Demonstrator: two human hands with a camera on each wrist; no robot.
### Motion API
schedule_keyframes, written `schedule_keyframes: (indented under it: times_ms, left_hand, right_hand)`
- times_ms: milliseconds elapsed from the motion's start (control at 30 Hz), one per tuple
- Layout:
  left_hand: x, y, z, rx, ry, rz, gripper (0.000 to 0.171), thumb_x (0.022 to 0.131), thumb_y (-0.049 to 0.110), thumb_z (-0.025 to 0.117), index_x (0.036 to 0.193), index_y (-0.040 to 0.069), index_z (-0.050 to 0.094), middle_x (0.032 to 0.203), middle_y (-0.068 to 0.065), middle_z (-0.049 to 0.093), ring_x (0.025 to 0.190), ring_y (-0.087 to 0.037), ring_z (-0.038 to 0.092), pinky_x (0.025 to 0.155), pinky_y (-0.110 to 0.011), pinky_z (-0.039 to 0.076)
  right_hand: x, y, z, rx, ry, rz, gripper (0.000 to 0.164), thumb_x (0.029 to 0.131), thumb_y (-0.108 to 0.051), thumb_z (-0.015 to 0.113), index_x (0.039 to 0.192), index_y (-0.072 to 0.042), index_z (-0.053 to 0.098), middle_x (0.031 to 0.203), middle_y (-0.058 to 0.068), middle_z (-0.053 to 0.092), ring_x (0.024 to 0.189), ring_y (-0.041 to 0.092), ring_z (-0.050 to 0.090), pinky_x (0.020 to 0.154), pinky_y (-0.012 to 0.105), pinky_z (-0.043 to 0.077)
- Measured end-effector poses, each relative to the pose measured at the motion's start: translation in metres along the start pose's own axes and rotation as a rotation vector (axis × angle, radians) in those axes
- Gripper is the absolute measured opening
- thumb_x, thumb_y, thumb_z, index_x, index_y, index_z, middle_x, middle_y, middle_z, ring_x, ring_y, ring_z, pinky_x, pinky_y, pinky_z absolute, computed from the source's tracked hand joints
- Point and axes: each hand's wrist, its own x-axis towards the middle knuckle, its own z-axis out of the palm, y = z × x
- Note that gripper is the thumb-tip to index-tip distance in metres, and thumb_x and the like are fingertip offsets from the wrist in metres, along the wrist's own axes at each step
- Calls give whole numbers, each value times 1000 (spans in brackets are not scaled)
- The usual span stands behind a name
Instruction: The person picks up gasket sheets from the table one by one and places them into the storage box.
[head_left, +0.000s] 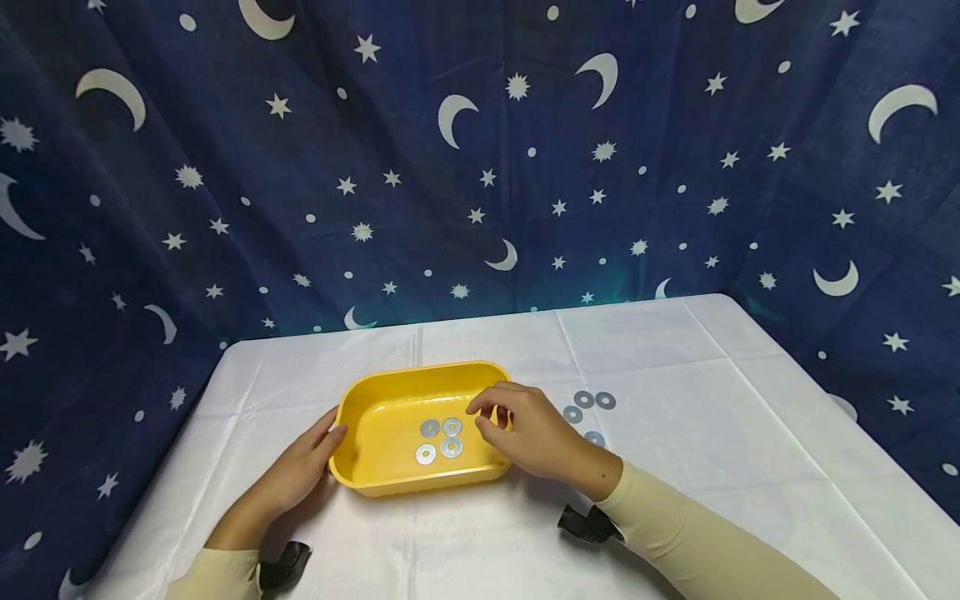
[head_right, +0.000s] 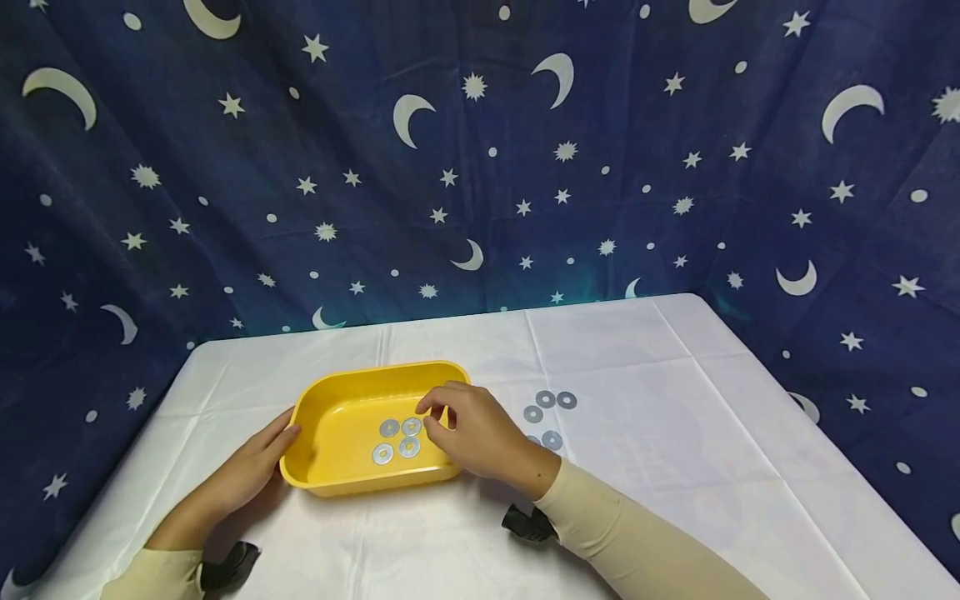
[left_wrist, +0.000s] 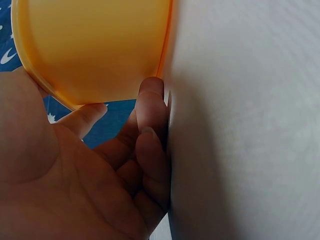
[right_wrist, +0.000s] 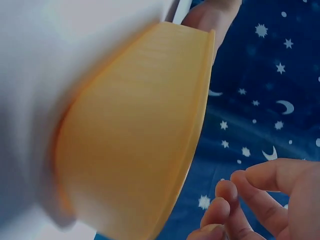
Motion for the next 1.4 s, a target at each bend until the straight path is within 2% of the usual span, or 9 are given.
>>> schedule_keyframes:
  times_ms: [233,500,833,967,1167,1400]
  left_hand:
    - [0,-1,0,-1,0,0,69,107,52,31,162,16,13,166,-19,21,152,-44,18,120,-67,12]
    - [0,0,0,1,-8,-13,70,107,52,31,162,15,11,166,-19,19,153,-44,16,120,-66,11]
    - [-1,0,0,4,-10,-4,69,107,51,31,162,15,12,166,-20,19,152,-45,17,120,-66,12]
    - [-1,1,-1,16,-11,-8,70,107,53,30,162,14,11,166,-20,20,152,-45,17,119,-66,12]
    - [0,0,-1,28,-8,3,70,107,53,30,162,14,12,165,-20,21,152,-45,18,119,-67,13]
    - [0,0,-1,27,-5,6,70,107,53,30,162,14,13,165,-20,21,152,-46,18,119,-67,13]
  right_hand:
    - [-17,16,-18,-7,59,17,17,88,-5,70,102,-15,74,84,-8,63,73,10,54,64,25,52]
    - [-27,36,-36,-44,118,77,17,89,-6,72,103,-17,73,85,-9,63,73,8,53,62,21,49]
    - [-28,58,-54,-72,115,171,18,92,-8,69,107,-16,72,84,-5,63,74,12,53,66,23,49]
    - [-29,67,-59,-94,79,211,18,92,-10,69,110,-12,72,86,-3,64,74,14,55,66,23,50]
    - [-30,81,-64,-117,-22,293,24,93,-12,68,117,-8,69,87,-1,64,76,15,55,63,23,50]
    - [-31,96,-64,-123,-70,301,24,92,-10,69,116,-6,68,84,0,63,70,14,53,56,23,47]
